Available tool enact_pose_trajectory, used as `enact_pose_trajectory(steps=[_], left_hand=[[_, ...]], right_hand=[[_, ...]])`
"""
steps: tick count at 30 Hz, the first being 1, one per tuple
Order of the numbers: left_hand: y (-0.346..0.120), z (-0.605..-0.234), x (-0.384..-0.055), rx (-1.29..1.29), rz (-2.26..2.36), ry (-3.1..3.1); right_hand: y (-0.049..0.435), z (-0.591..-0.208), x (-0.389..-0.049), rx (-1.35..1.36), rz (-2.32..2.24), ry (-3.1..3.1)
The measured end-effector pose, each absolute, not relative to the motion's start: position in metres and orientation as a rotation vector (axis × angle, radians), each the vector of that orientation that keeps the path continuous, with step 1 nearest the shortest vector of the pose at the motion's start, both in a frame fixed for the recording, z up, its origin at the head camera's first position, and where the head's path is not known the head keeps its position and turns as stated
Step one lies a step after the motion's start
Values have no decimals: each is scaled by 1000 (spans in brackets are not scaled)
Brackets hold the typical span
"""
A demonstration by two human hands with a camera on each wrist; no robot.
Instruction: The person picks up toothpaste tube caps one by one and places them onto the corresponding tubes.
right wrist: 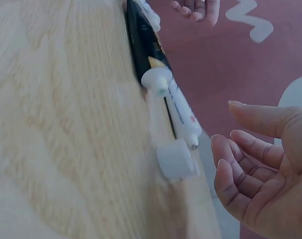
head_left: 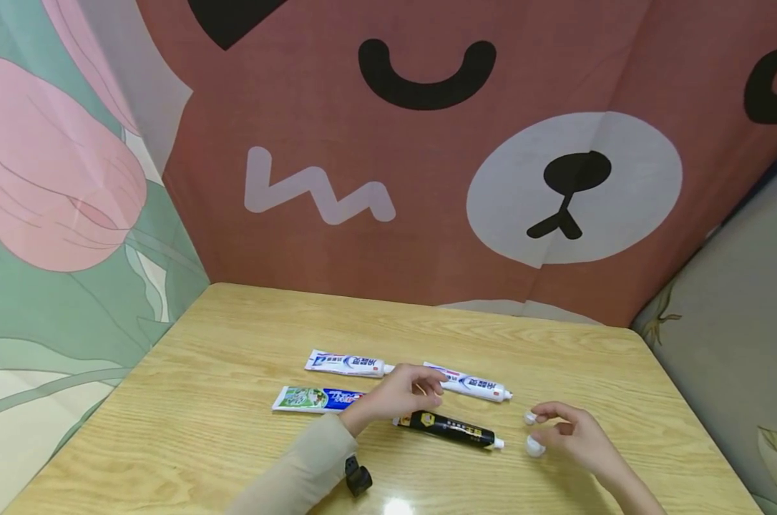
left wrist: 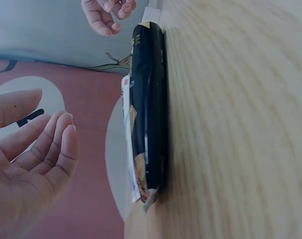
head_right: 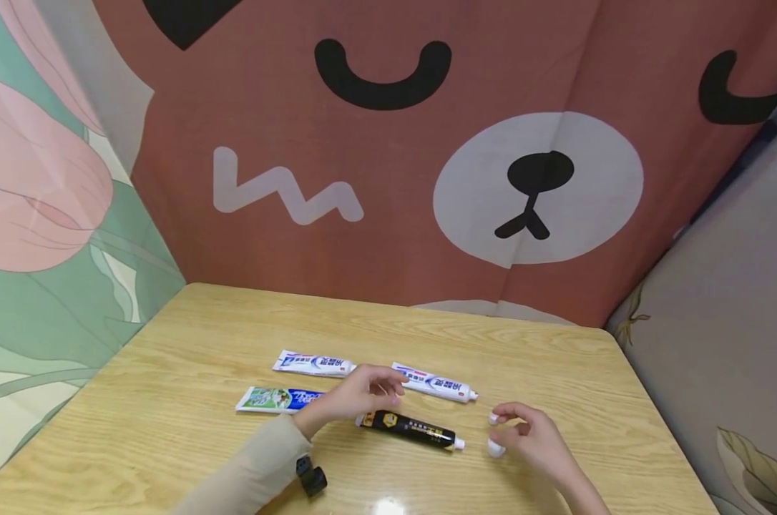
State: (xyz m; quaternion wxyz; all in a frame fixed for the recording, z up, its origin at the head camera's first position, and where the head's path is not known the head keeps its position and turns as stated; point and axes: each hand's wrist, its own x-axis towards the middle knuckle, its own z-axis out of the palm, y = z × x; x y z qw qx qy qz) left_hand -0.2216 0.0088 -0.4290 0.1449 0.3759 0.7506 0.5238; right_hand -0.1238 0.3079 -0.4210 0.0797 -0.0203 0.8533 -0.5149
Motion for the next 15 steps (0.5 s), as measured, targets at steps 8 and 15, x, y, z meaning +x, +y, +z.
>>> enact_pose_trajectory(steps=[8,15], left_hand=[[13,-434,-224,958,1504,2086],[18,-441,-229,967,1409,2159]], right_hand=[[321,-433,-124,-8,-1448,2606],[328,-445,-125,-155,-1295,2591]])
